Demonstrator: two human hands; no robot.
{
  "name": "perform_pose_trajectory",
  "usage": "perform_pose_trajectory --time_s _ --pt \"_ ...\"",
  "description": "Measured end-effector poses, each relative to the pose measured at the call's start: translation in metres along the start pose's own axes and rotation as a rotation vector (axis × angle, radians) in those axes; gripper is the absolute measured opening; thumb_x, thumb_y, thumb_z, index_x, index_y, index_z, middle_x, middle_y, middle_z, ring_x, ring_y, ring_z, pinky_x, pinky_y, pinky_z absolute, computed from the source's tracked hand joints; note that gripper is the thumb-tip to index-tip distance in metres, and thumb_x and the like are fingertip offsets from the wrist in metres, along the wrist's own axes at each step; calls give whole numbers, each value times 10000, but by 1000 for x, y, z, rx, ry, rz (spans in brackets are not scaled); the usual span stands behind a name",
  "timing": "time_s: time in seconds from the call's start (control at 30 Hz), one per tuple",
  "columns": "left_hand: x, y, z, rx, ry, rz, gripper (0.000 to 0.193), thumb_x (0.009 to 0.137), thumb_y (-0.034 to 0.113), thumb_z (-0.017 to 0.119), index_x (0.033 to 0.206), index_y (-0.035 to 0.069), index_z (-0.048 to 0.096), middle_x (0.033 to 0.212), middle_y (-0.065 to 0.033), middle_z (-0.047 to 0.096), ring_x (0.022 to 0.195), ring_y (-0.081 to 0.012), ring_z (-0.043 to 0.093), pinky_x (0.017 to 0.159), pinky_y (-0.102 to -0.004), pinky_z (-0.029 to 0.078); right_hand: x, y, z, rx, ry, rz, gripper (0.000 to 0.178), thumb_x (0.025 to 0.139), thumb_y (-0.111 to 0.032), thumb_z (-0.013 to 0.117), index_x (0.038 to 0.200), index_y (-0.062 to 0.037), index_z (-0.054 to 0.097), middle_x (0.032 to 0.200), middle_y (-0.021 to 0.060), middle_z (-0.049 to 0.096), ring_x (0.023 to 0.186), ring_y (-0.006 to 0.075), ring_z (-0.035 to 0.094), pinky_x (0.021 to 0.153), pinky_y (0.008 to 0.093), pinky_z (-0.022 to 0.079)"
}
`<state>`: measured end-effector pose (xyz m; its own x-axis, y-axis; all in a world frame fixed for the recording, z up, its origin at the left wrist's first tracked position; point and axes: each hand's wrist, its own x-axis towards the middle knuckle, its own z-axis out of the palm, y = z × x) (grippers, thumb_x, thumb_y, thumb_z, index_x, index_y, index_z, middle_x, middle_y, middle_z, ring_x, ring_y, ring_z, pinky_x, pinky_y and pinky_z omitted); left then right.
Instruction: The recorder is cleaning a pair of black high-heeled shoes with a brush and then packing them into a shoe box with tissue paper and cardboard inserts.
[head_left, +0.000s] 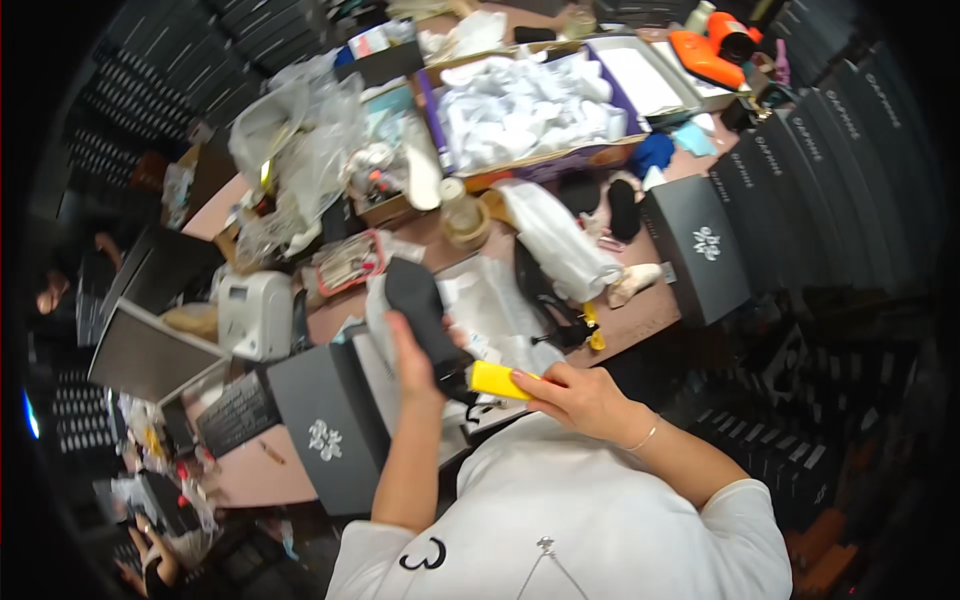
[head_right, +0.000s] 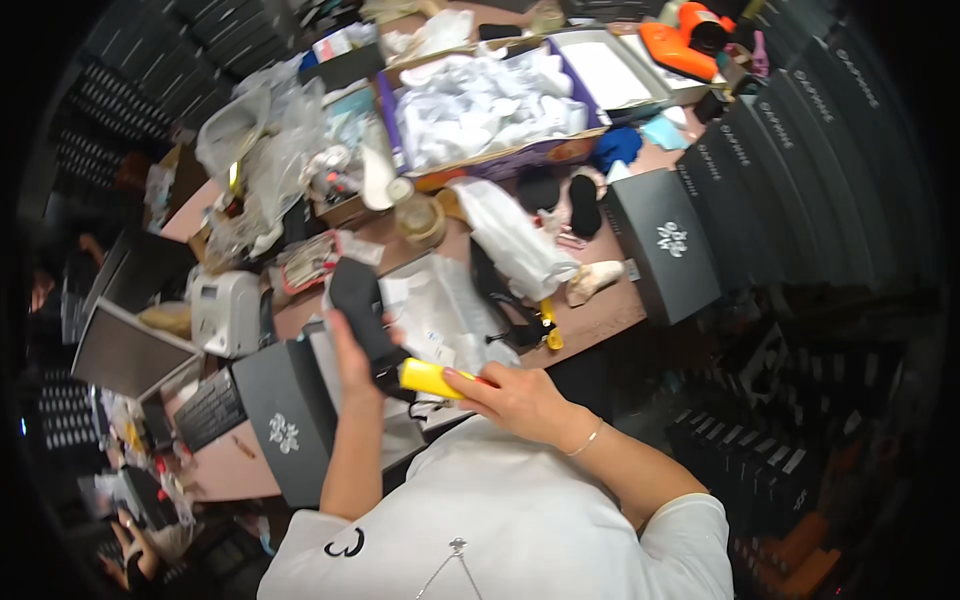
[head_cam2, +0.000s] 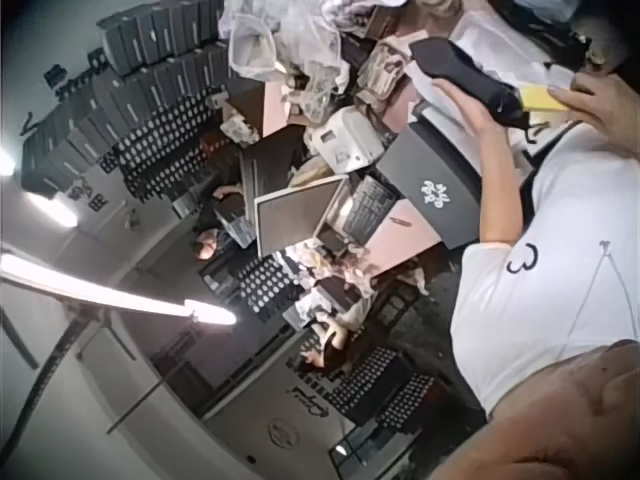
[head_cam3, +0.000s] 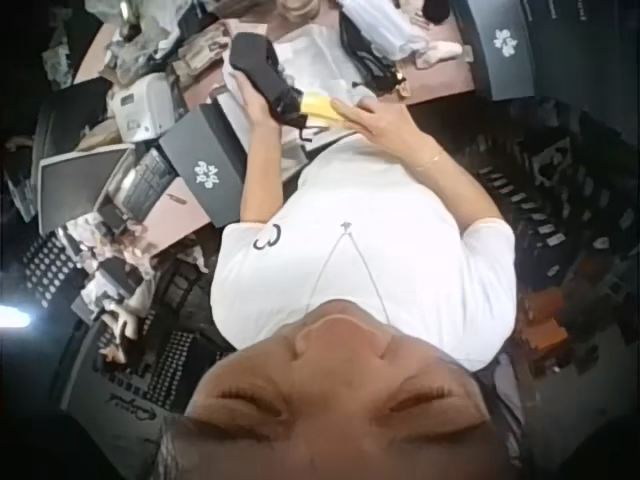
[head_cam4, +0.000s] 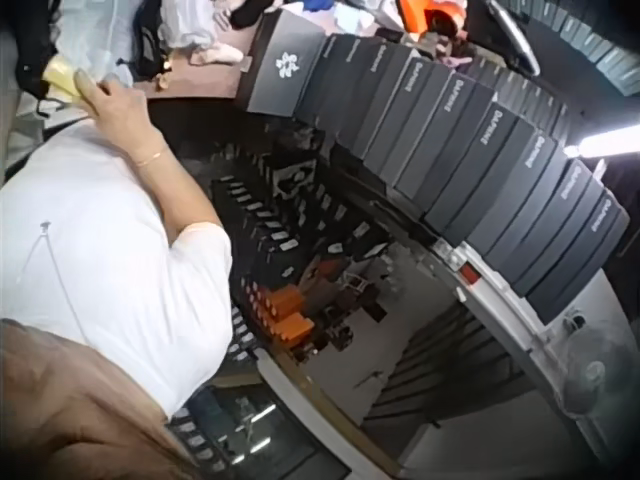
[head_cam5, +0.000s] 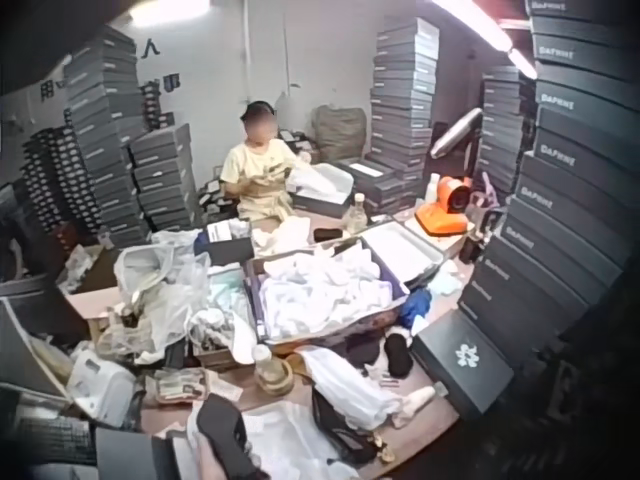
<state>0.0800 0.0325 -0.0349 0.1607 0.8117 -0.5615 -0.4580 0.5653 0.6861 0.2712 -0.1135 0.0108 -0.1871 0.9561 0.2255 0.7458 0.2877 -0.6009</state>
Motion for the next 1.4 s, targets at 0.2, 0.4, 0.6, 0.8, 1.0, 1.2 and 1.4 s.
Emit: perform_pose_trajectory --time_s 0.2,0.4,0.6,0.8,1.0,1.2,1.4 --pt "-11 21 -8 -104 -163 91 702 909 688 317 1121 53 528 881 -107 620 624 -217 602 508 -310 523 -54 102 -40 -9 225 529 358 866 -97 629 1212 -15 584 896 185 633 788 320 631 715 351 494" --pt "-10 -15 41 -122 -243 -57 703 922 681 282 1136 50 507 896 -114 586 644 -229 616 533 -317 519 -8 210 -16 -12 155 655 363 875 -190 611 1201 -32 583 1037 219 618 943 384 597 832 414 478" --pt "4 -28 76 -104 -149 -28 712 911 694 296 1140 52 502 934 -106 582 708 -221 628 620 -331 536 41 329 -1 -311 296 648 434 833 -192 635 1222 -26 537 1234 268 505 1044 445 546 901 463 466" --pt "26 -34 102 -163 45 -20 718 867 714 404 1138 52 463 956 -98 553 757 -219 617 677 -353 539 52 358 12 -243 421 647 334 775 -12 549 1102 1 478 1172 244 480 1077 431 490 938 443 414" --pt "30 -35 104 -173 125 -1 670 870 694 437 1081 59 463 939 -82 543 740 -189 610 633 -328 536 88 309 -10 -322 337 341 455 820 -25 505 1274 -24 498 1294 188 481 1155 363 468 1021 426 357" --pt "28 -26 105 -102 200 86 609 908 632 444 1028 37 482 833 -78 560 711 -152 606 595 -284 532 94 316 -7 -177 205 373 263 856 -137 597 1096 -36 638 1136 120 591 1017 320 560 861 433 450" --pt "18 -31 78 -69 66 100 604 914 634 423 981 39 499 789 -73 562 636 -154 603 554 -281 532 71 84 -50 307 86 -318 347 726 -89 695 1072 -71 672 949 73 613 824 228 596 709 329 478"
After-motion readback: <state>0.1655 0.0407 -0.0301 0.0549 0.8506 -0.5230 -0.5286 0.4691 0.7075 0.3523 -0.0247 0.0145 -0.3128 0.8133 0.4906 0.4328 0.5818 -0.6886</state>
